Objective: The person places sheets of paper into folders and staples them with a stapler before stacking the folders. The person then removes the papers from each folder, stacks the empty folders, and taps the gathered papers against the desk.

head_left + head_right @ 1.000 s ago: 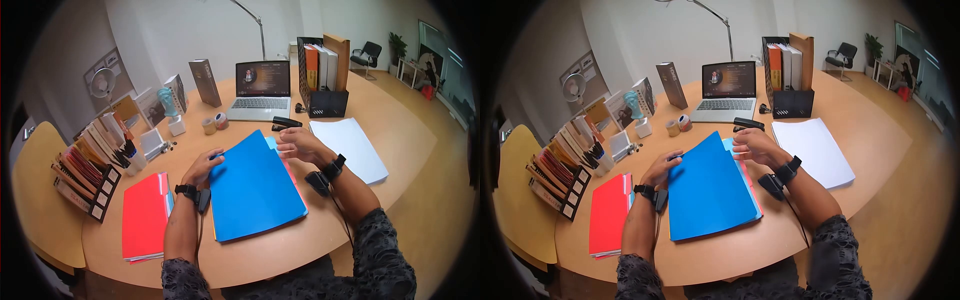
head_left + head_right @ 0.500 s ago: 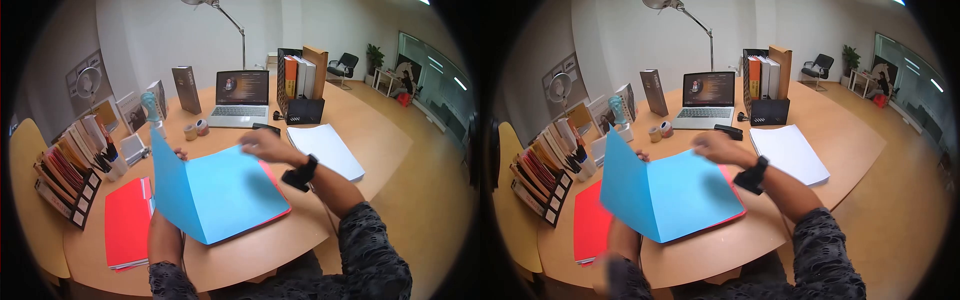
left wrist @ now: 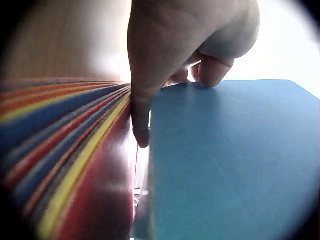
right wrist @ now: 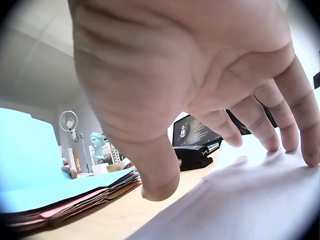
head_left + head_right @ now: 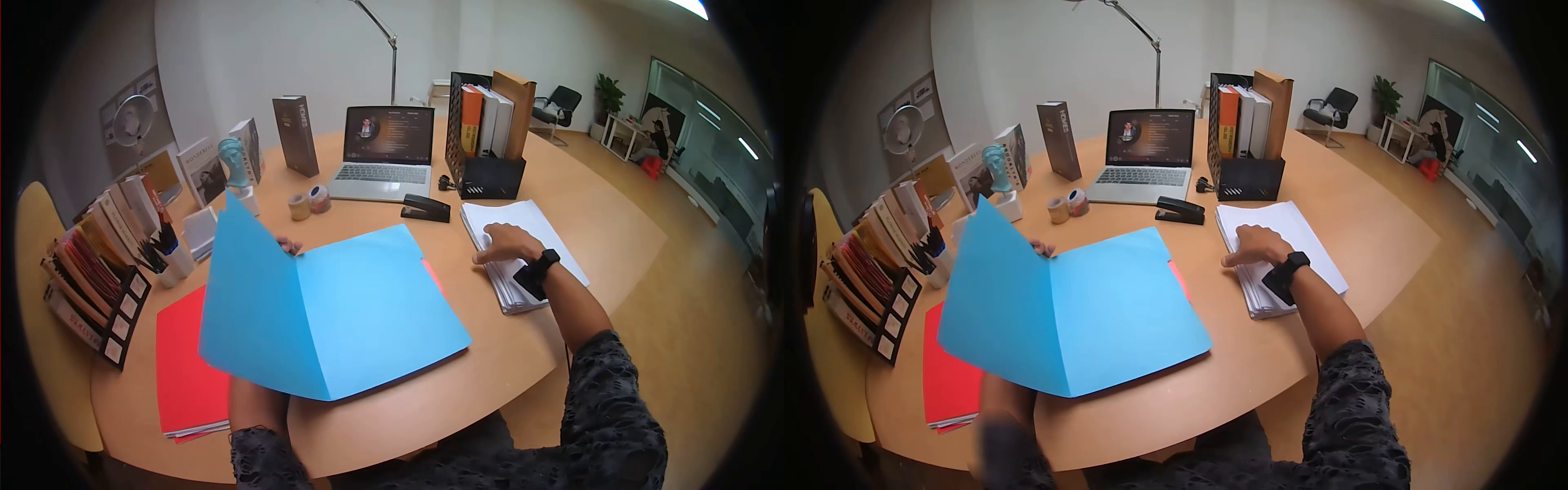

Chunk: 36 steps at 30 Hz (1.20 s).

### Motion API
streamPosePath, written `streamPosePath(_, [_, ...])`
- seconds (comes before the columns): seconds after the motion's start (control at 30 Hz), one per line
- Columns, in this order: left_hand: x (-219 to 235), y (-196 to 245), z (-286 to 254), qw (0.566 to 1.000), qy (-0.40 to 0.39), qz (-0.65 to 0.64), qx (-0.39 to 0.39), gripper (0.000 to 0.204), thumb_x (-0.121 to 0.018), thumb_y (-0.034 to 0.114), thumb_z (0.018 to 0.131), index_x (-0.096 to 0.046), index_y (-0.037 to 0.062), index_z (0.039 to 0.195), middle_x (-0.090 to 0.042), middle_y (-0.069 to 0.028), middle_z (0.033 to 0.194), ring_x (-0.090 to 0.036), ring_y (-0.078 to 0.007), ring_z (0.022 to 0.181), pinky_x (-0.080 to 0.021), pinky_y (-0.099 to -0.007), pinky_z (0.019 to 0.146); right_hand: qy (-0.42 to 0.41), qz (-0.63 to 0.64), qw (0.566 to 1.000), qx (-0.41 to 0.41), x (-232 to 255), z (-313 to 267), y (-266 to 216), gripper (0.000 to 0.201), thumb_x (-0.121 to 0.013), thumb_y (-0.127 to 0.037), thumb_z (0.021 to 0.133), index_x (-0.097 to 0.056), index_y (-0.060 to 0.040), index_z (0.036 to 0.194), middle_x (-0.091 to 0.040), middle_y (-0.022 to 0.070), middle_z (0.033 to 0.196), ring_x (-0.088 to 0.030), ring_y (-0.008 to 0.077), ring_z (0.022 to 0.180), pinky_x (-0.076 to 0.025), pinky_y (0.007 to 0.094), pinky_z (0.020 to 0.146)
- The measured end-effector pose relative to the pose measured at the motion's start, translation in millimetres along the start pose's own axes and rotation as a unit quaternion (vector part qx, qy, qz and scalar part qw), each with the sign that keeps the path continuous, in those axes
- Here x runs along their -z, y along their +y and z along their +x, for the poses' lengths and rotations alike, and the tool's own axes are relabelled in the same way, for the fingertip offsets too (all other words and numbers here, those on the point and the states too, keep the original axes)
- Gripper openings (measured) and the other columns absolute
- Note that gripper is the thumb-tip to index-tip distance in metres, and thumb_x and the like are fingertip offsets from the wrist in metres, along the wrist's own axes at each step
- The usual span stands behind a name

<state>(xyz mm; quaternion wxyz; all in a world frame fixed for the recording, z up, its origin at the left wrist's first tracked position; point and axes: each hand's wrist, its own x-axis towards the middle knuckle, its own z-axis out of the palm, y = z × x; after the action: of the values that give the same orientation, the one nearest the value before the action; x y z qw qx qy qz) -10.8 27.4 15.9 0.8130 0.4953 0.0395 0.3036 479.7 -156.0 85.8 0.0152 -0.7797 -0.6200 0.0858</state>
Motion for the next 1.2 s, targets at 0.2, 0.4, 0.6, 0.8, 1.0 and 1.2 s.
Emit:
streamPosePath(0.2, [-22.0, 0.4, 4.9, 0.999, -0.022, -0.023, 0.01, 0.035, -0.047, 0.038, 0.097, -0.051, 0.0066, 0.112, -0.05, -0.0071, 0.106, -0.042, -0.0254, 0.119, -0.043, -0.0459, 0.1, -0.014, -0.011, 1.0, -0.011, 2.3, -0.3, -2.0, 0.077, -0.076, -0.043, 0.066, -0.058, 0.0052, 0.123, -0.065, 0.0247, 0.115, -0.065, 0.0356, 0.101, -0.053, 0.0392, 0.085])
streamPosePath(0.4, [-16.6, -16.2, 6.1, 0.992, 0.046, 0.066, -0.093, 0.048, -0.054, 0.043, 0.092, -0.048, 0.0024, 0.118, -0.05, -0.0065, 0.106, -0.041, -0.0286, 0.117, -0.035, -0.0476, 0.105, 0.022, 0.078, 0.997, -0.012, 7.0, -7.4, -3.5, 0.046, -0.072, -0.028, 0.07, -0.063, 0.0074, 0.097, -0.068, 0.0238, 0.093, -0.069, 0.0318, 0.075, -0.056, 0.0355, 0.06])
streamPosePath(0.6, [-2.4, -10.4, 11.8, 0.995, -0.049, 0.06, -0.059, 0.059, -0.061, 0.045, 0.087, -0.049, 0.0003, 0.124, -0.052, -0.0074, 0.105, -0.041, -0.0292, 0.115, -0.028, -0.045, 0.106, -0.013, 0.04, 0.999, -0.027, 13.9, -3.1, -6.0, 0.034, -0.062, -0.017, 0.071, -0.066, 0.0081, 0.094, -0.068, 0.022, 0.076, -0.068, 0.0277, 0.062, -0.055, 0.0353, 0.06])
streamPosePath(0.8, [2.0, -5.9, 5.0, 0.996, -0.039, 0.046, -0.064, 0.052, -0.058, 0.039, 0.091, -0.048, 0.0011, 0.125, -0.052, -0.0074, 0.109, -0.041, -0.0296, 0.118, -0.028, -0.0455, 0.107, -0.012, 0.098, 0.994, -0.033, 17.5, -5.6, -6.1, 0.027, -0.055, -0.01, 0.074, -0.061, 0.0151, 0.082, -0.067, 0.0289, 0.082, -0.069, 0.033, 0.061, -0.057, 0.0381, 0.054])
streamPosePath(1.0, [-7.5, 9.2, 53.6, 0.997, -0.052, 0.047, -0.016, 0.048, -0.056, 0.036, 0.093, -0.048, 0.0013, 0.125, -0.051, -0.0073, 0.11, -0.041, -0.0299, 0.119, -0.028, -0.0459, 0.108, -0.009, 0.092, 0.994, -0.05, 16.5, -1.8, -10.1, 0.03, -0.055, -0.012, 0.077, -0.062, 0.0151, 0.085, -0.067, 0.0286, 0.083, -0.069, 0.0354, 0.065, -0.057, 0.0394, 0.058])
streamPosePath(1.2, [-7.6, 24.2, 74.7, 0.997, -0.055, 0.051, -0.024, 0.047, -0.056, 0.036, 0.093, -0.048, 0.0014, 0.125, -0.051, -0.0073, 0.11, -0.041, -0.03, 0.119, -0.028, -0.0461, 0.107, -0.008, -0.024, 1.0, -0.014, 15.3, -6.2, -21.8, 0.04, -0.069, -0.029, 0.072, -0.067, 0.0077, 0.088, -0.069, 0.0262, 0.09, -0.068, 0.0386, 0.081, -0.056, 0.0413, 0.075])
